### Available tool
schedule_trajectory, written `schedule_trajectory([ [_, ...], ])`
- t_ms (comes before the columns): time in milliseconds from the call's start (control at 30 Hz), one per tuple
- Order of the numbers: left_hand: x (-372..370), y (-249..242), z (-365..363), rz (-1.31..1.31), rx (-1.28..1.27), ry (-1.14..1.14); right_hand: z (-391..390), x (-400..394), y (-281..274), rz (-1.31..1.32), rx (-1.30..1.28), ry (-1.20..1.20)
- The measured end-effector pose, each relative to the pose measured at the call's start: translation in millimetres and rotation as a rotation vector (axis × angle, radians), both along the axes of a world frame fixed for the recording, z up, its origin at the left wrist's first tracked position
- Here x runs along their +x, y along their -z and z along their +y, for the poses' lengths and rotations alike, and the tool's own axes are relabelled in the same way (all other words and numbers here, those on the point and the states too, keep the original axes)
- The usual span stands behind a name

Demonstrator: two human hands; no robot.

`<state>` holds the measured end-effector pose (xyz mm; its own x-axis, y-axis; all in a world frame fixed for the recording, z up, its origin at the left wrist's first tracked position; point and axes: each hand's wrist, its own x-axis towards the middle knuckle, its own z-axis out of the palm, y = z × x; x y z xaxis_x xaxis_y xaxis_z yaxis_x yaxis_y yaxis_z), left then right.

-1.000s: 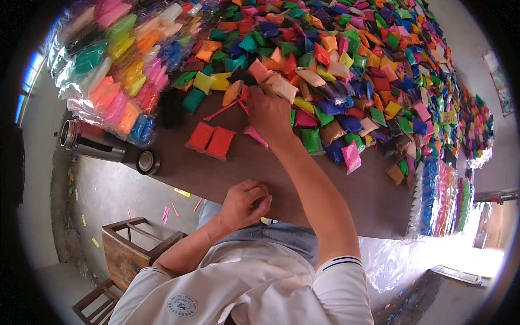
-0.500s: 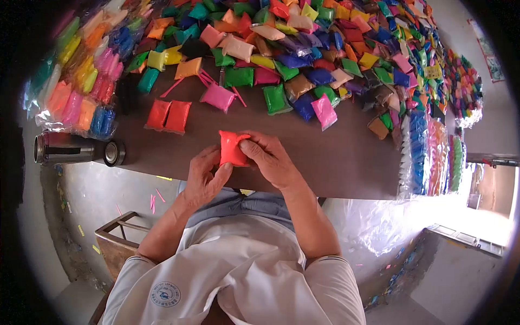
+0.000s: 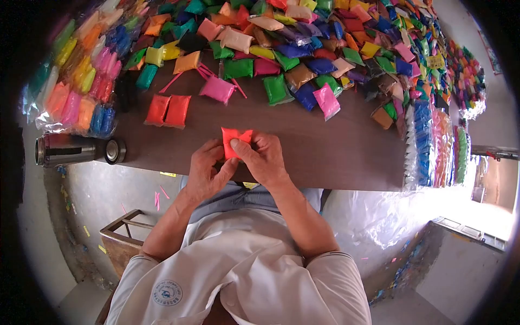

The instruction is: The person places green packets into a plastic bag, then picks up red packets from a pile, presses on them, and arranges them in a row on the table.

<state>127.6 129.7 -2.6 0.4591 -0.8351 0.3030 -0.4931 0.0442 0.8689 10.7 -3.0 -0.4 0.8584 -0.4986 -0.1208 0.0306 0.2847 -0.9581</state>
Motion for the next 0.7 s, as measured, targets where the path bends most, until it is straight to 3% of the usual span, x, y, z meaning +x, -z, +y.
schedule_trajectory([
  [133,1,-4,1,0.122,-0.015,0.018,-5,-8,-10,0.113,-0.056,-0.055],
  [200,-1,-10,0,0.227,-0.008,0.02,-9,-9,-11,0.028,0.177,-0.049],
  [267,0,-8,2,0.171,-0.006,0.03,-19,-14,-2,-0.006,0.317,-0.079],
  [467,6,4,3,0.088,-0.006,0.078,-19,-8,1,-0.177,0.354,-0.184],
  [700,5,-6,1,0.126,-0.034,0.099,-18,0,-16,-0.123,0.337,-0.225],
])
